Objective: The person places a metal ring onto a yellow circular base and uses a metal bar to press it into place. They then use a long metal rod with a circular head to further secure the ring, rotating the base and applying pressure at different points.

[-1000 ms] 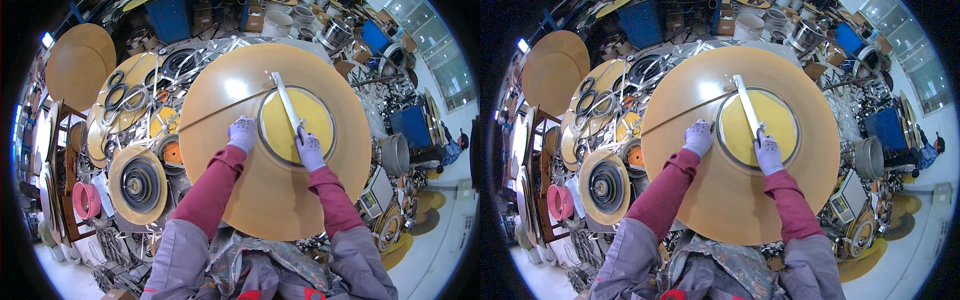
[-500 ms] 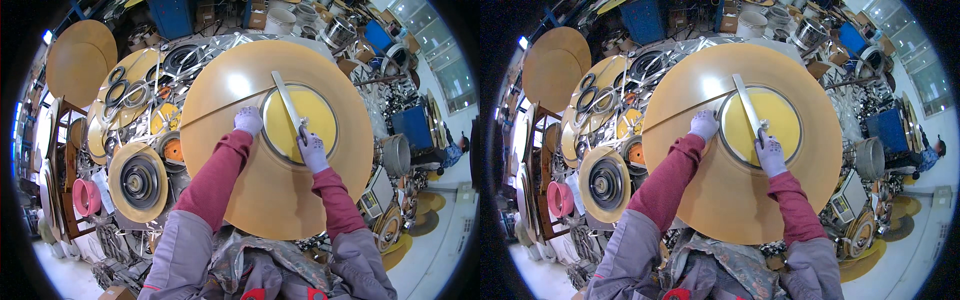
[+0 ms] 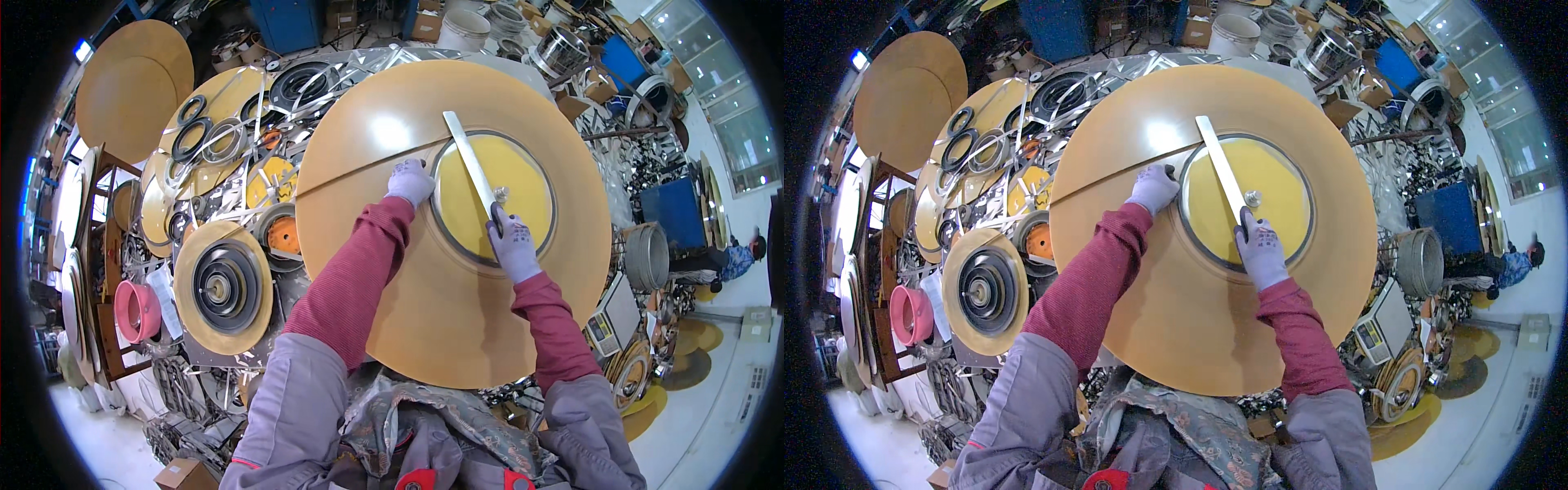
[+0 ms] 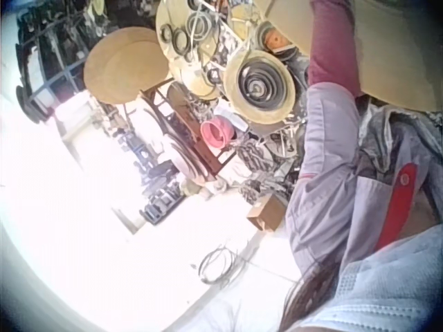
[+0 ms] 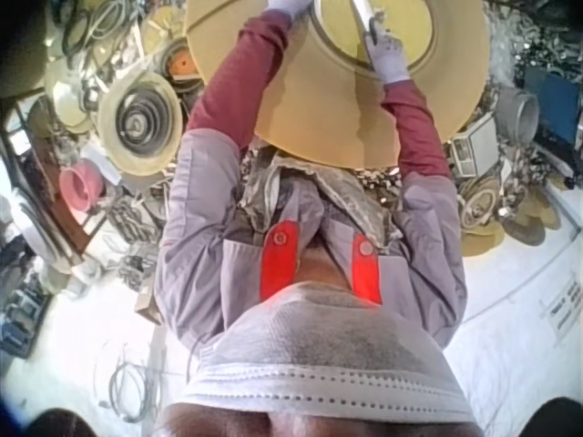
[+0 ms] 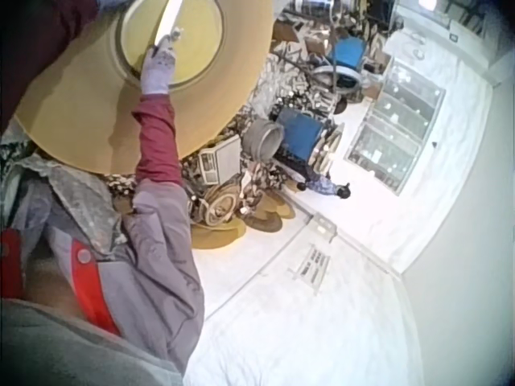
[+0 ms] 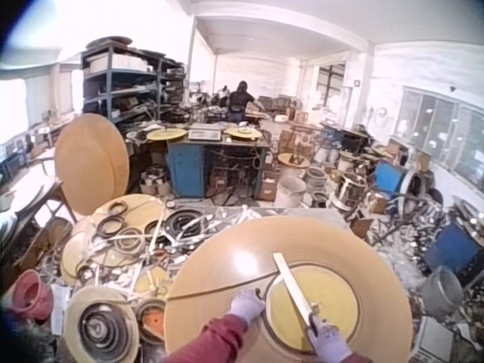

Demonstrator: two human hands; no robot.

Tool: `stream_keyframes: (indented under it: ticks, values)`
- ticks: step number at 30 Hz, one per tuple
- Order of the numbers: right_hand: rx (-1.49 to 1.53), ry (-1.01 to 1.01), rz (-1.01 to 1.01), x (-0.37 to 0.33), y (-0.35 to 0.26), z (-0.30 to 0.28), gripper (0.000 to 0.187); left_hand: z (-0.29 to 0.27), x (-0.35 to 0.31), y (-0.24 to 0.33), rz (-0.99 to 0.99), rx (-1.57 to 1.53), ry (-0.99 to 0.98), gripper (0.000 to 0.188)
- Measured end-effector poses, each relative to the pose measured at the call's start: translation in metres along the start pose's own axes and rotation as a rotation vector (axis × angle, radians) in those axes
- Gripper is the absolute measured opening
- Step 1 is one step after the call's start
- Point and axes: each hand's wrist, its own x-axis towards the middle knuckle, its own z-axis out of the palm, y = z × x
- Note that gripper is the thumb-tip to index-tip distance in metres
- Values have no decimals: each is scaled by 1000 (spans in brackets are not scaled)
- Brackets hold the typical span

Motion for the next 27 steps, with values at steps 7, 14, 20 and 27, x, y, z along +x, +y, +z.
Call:
stream_keyframes:
  ticks: [7,14,20,27]
  values:
    - [5,-10,-4,-3,1,1,42,-12,-10,2,35,33,-10,36]
    - [-26,-9,12,3,-1,-2,42,-12,-3,-15,78,41,-30,35]
    - [-28,21,-120,2,17,11,44,-5,-70,-34,269,64,113,33]
    - [66,-12,-167,-26,0,0,47,0,-304,-111,407,-54,362,47]
